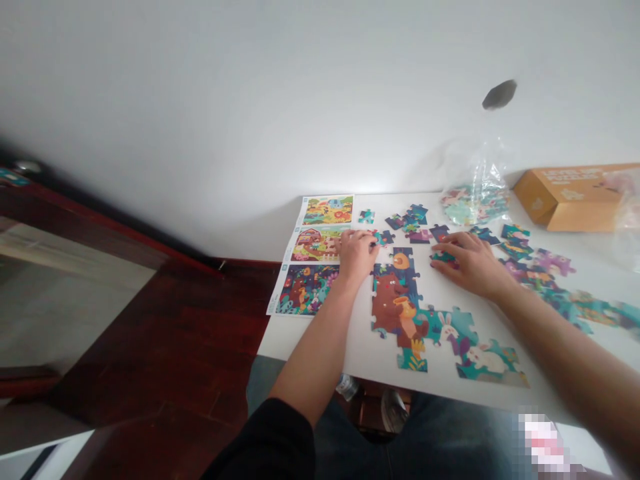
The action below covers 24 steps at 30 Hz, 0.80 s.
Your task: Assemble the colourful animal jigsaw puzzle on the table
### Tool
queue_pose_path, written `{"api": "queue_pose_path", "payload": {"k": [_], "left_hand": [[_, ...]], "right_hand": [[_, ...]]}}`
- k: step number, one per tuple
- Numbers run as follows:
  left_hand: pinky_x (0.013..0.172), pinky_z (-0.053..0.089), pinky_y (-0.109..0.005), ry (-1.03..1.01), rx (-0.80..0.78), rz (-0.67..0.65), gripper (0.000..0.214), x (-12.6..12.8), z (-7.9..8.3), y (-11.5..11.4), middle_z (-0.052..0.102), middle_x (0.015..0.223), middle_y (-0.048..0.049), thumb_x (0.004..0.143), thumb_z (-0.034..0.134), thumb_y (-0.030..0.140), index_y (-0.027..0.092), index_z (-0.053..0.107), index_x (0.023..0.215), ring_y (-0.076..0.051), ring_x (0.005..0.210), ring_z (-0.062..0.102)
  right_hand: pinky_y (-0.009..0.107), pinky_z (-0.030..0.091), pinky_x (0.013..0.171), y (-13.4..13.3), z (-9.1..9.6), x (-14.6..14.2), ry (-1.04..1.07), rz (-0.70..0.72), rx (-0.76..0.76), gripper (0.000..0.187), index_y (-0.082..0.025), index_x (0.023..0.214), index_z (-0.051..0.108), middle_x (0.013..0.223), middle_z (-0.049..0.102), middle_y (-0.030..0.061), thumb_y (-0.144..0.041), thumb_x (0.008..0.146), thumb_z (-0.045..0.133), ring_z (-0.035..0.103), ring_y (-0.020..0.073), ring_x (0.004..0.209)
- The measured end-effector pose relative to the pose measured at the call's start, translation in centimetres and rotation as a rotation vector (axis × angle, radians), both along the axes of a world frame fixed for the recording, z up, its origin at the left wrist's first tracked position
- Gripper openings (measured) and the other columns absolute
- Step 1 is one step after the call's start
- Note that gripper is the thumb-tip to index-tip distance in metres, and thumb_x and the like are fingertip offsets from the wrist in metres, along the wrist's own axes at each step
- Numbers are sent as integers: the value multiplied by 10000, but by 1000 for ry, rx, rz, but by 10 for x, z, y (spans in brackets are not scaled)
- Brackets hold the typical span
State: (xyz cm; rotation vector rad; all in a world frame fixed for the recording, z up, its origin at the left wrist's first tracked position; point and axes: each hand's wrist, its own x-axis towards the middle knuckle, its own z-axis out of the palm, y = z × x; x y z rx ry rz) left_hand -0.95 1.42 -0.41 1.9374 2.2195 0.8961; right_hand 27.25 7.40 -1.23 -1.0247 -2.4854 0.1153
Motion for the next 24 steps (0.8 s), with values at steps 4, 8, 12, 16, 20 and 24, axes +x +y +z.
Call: {"api": "queue_pose_path", "payload": {"k": [4, 8, 12, 16, 20, 24], "left_hand": [[1049, 359, -514, 6, -8, -12, 51, 2, 1, 0, 729, 1117, -32, 840, 734, 292, 266, 746, 882, -299, 1183, 523], [1056, 360, -503, -2, -4, -26, 50, 3, 2, -1, 723, 1125, -43, 862, 710, 288, 254, 728, 894, -287, 1167, 542], [1064, 361, -492, 1, 6, -44, 45, 2, 3, -1, 719, 1138, -48, 858, 710, 269, 253, 708, 901, -285, 1168, 551], [1056, 371, -496, 5, 15, -37, 104, 1, 2, -1, 719, 1143, -50, 850, 713, 245, 258, 681, 949, -298, 1200, 546], [1073, 359, -518, -12, 21, -25, 108, 1, 1, 1, 746, 1083, -48, 859, 706, 243, 261, 671, 960, -302, 1221, 546], [1042, 421, -453, -87, 89, -31, 93, 0, 2, 2, 761, 998, -40, 875, 657, 185, 243, 673, 945, -253, 1110, 620]], "right_hand": [[495, 510, 894, 3, 0, 4, 26, 22, -17, 323, -266, 1157, 719, 1168, 647, 125, -443, 920, 589, 623, 328, 1072], [493, 514, 902, 6, 0, 7, 41, 39, -43, 314, -259, 1155, 720, 1143, 661, 125, -415, 912, 597, 624, 322, 1075], [486, 509, 907, 5, 2, 7, 44, 37, -51, 300, -266, 1157, 716, 1144, 659, 121, -397, 914, 598, 618, 317, 1080], [485, 504, 906, 4, 3, 6, 43, 38, -56, 290, -272, 1152, 712, 1148, 659, 117, -393, 911, 606, 613, 315, 1078], [478, 502, 907, 4, 3, 7, 35, 34, -64, 290, -265, 1149, 712, 1153, 654, 120, -398, 916, 600, 610, 315, 1086], [480, 499, 914, 5, 3, 7, 31, 31, -67, 290, -257, 1149, 710, 1156, 652, 123, -390, 916, 601, 607, 317, 1096]]}}
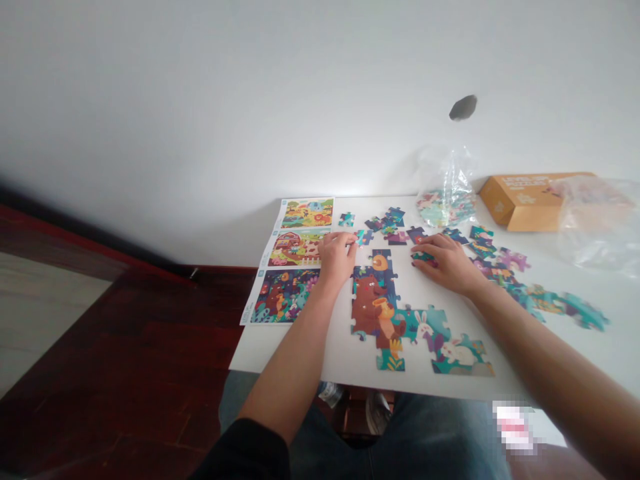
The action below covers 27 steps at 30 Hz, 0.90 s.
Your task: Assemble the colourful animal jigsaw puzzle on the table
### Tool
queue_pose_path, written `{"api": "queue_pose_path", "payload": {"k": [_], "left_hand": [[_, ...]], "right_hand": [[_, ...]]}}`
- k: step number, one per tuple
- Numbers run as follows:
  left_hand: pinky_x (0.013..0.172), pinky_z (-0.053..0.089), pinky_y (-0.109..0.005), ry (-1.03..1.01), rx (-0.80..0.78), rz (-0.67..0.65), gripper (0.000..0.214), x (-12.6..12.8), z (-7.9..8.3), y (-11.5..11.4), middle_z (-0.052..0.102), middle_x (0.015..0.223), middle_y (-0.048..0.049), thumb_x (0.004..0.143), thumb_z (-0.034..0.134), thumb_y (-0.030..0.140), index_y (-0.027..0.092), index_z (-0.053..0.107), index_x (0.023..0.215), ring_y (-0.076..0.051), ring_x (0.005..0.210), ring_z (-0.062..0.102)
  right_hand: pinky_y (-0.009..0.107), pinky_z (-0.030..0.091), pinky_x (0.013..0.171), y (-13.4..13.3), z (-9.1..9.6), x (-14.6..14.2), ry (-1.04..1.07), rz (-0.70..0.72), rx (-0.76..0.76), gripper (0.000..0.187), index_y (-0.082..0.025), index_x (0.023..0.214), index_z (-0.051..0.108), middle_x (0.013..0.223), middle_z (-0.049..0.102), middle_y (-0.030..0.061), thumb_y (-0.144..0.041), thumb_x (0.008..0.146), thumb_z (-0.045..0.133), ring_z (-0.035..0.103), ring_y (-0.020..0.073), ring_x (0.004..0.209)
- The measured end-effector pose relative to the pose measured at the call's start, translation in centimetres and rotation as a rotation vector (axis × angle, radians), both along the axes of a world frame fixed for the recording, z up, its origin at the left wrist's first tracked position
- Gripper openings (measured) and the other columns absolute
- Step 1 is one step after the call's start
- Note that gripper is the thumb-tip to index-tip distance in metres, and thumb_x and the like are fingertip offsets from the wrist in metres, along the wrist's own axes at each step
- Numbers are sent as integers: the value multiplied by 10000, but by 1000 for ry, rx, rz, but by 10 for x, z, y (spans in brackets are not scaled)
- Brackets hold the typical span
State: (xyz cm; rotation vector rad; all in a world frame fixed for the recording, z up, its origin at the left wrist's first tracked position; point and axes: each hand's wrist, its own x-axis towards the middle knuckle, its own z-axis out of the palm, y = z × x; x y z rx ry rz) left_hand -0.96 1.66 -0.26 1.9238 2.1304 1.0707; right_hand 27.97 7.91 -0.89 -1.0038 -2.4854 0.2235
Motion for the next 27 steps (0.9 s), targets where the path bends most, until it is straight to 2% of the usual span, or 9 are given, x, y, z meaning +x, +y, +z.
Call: {"api": "queue_pose_path", "payload": {"k": [4, 8, 11, 15, 19, 24, 27], "left_hand": [[986, 486, -381, -66, 91, 23, 118, -1, 2, 0, 755, 966, -34, 873, 613, 156, 231, 661, 950, -215, 992, 664], [896, 537, -303, -194, 140, 46, 187, -2, 1, 0, 740, 1032, -44, 908, 524, 164, 218, 642, 1042, -175, 947, 691], [835, 552, -277, -268, 154, -8, 213, -3, 0, 0, 745, 1030, -58, 921, 492, 169, 196, 667, 1039, -171, 933, 698], [860, 548, -303, -239, 180, -84, 228, -5, 0, 0, 750, 1001, -69, 908, 510, 154, 181, 718, 998, -190, 945, 694], [858, 545, -313, -211, 186, -119, 260, -7, 2, 2, 752, 948, -74, 913, 504, 135, 168, 751, 988, -192, 907, 694], [912, 543, -318, -232, 120, -109, 257, -7, 0, 3, 771, 1020, -57, 922, 520, 136, 190, 751, 1019, -188, 959, 703], [913, 553, -313, -311, 90, -108, 240, -7, -1, 3, 774, 1060, -59, 918, 553, 147, 182, 738, 1067, -182, 956, 716]], "right_hand": [[495, 502, 913, -2, 1, -1, -3, 5, 0, 292, -254, 1154, 711, 1163, 652, 127, -378, 916, 600, 606, 321, 1090], [509, 501, 923, -5, 2, -4, 2, 16, 1, 281, -245, 1148, 719, 1165, 659, 133, -345, 922, 584, 612, 318, 1065], [505, 503, 927, -7, 2, -7, 17, 27, -4, 275, -238, 1140, 724, 1163, 664, 134, -324, 924, 576, 615, 314, 1060], [503, 500, 931, -10, 6, -10, 47, 37, 0, 267, -221, 1132, 717, 1167, 667, 132, -310, 929, 568, 619, 308, 1069], [508, 473, 969, -20, 14, -19, 57, 136, 6, 293, -241, 1198, 683, 1248, 670, 108, -325, 945, 563, 611, 299, 1130], [565, 384, 1077, -30, 14, -32, -28, 351, -11, 432, -282, 1362, 605, 1463, 564, 80, -403, 948, 580, 473, 348, 1361], [586, 365, 1092, -31, 11, -34, -49, 382, -50, 438, -288, 1361, 613, 1469, 561, 76, -411, 941, 590, 449, 360, 1387]]}}
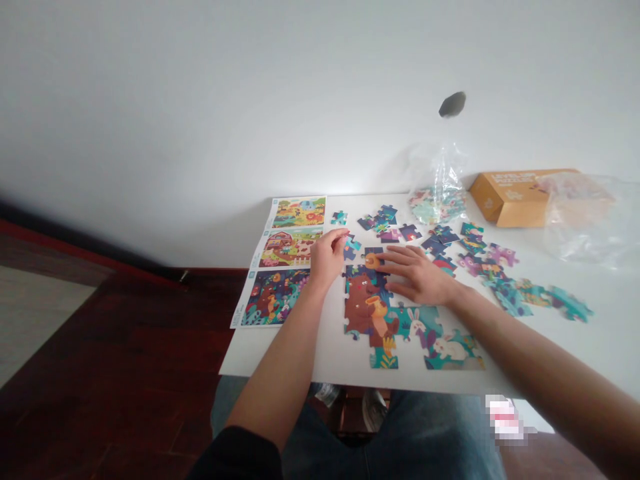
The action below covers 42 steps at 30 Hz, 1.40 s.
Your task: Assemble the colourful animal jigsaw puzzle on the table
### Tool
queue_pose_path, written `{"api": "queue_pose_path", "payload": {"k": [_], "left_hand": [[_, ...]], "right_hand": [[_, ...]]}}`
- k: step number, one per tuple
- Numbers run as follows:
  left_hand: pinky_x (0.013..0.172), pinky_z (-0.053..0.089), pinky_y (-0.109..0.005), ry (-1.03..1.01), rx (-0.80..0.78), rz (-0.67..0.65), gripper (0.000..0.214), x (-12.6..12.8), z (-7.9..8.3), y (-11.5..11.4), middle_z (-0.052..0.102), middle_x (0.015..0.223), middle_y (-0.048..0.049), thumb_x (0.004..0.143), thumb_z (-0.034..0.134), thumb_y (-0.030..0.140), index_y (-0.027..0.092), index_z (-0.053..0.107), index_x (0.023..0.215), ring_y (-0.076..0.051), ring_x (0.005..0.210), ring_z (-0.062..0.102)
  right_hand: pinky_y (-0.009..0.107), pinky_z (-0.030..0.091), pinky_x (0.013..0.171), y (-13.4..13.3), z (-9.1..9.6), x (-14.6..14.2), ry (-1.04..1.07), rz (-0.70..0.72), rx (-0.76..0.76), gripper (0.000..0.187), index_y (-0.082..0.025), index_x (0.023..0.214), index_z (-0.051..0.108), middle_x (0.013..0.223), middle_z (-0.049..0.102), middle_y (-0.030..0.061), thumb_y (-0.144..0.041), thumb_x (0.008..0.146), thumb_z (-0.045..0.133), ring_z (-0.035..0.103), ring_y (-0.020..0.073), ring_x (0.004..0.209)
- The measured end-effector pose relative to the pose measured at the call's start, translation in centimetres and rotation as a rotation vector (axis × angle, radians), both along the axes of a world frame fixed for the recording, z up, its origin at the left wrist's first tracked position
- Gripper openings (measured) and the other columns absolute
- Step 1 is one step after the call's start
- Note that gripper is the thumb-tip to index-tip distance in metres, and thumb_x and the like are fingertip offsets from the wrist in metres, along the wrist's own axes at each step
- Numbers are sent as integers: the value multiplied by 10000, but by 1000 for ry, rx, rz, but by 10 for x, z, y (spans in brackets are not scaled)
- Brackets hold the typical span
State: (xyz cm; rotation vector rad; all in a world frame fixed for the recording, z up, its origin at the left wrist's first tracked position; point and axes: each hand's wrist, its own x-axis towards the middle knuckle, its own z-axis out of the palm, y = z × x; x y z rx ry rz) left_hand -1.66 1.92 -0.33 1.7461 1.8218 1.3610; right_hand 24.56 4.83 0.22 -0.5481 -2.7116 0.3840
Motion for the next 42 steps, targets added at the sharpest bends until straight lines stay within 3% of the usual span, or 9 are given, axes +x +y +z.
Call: {"api": "queue_pose_path", "payload": {"k": [7, 18, 32, 42], "left_hand": [[903, 550, -309, 1, 2, -64, 259, -2, -5, 2, 761, 1077, -63, 930, 560, 176, 201, 737, 1118, -182, 971, 705], [863, 525, -334, 256, -104, -60, 273, -2, 3, -3, 737, 952, -73, 915, 533, 129, 196, 761, 1049, -207, 886, 674], [847, 553, -309, 132, -190, -40, 225, -2, 3, -2, 762, 1021, -54, 868, 591, 129, 184, 742, 1024, -174, 816, 691], [912, 536, -349, 307, -201, -52, 234, -3, -1, -4, 732, 967, -62, 864, 628, 161, 208, 759, 1053, -206, 882, 675]], "right_hand": [[594, 346, 1102, 0, 2, 1, -27, -10, -35, 438, -285, 1361, 612, 1486, 544, 79, -405, 940, 594, 452, 360, 1388], [595, 330, 1110, 2, 2, 3, -35, -17, -50, 464, -320, 1390, 583, 1494, 539, 56, -397, 933, 603, 465, 347, 1379], [588, 313, 1119, 1, 4, 3, -51, -21, -51, 456, -310, 1395, 571, 1509, 523, 52, -400, 948, 580, 456, 343, 1387], [583, 319, 1118, 2, 4, 3, -36, -18, -73, 476, -323, 1400, 576, 1492, 541, 69, -378, 928, 611, 455, 343, 1390]]}}
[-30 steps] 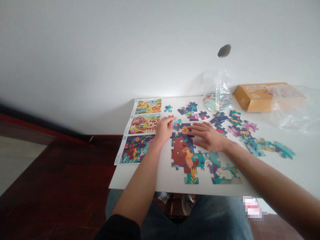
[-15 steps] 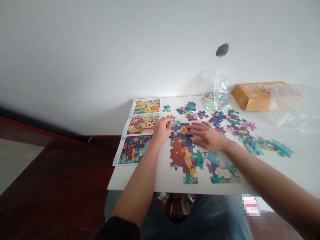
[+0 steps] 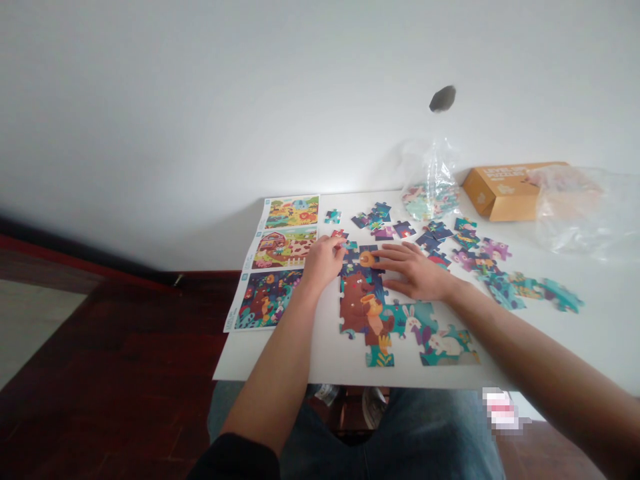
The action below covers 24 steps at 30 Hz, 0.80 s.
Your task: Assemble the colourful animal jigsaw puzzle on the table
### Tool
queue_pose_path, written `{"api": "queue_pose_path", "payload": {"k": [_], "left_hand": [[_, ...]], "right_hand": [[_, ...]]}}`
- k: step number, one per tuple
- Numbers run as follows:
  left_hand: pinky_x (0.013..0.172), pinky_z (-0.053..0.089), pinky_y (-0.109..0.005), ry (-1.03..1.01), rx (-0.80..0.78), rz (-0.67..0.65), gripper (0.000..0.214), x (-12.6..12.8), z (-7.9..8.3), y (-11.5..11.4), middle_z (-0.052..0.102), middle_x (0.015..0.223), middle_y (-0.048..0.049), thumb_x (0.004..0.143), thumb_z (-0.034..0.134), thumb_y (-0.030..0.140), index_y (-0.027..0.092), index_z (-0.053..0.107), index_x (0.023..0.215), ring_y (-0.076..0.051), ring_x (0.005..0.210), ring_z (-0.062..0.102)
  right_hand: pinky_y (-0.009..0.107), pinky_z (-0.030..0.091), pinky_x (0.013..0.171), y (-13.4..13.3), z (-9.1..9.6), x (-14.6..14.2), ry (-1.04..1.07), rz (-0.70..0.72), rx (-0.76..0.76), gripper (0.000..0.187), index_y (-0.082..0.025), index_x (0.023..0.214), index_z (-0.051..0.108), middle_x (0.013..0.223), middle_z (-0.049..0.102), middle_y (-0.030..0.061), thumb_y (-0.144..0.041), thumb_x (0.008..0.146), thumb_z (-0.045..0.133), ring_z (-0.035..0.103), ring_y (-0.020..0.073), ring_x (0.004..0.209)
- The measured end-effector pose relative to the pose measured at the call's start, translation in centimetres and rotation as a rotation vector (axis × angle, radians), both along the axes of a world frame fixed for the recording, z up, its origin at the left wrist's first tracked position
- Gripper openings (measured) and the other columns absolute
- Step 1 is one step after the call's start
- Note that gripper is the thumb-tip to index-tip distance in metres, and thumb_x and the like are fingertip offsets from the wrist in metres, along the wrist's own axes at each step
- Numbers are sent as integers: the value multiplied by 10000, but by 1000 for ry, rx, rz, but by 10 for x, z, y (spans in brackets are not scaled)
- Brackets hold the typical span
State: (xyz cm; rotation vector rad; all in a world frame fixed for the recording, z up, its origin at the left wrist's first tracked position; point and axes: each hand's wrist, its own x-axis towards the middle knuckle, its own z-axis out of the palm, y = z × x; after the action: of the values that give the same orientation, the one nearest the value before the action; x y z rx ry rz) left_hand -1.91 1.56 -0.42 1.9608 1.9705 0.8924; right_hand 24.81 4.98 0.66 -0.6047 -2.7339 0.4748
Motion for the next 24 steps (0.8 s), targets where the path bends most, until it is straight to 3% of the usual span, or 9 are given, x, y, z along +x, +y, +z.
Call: {"api": "queue_pose_path", "payload": {"k": [18, 24], "left_hand": [[1002, 501, -370, 82, -70, -54, 277, 5, 2, -6, 580, 1085, -57, 882, 675, 264, 316, 754, 1143, -216, 1031, 635], [958, 528, -364, 73, -1, 79, 278, 2, -2, 0, 611, 1052, -80, 866, 669, 194, 244, 752, 1127, -228, 988, 648]], "right_hand": [[602, 325, 1101, 0, 0, 0, 1, -4, -4, 433, -315, 1369, 600, 1499, 532, 76, -406, 947, 579, 456, 349, 1390], [602, 325, 1118, 0, 0, 1, 12, 2, -12, 481, -338, 1402, 577, 1497, 536, 58, -390, 925, 611, 456, 349, 1392]]}}
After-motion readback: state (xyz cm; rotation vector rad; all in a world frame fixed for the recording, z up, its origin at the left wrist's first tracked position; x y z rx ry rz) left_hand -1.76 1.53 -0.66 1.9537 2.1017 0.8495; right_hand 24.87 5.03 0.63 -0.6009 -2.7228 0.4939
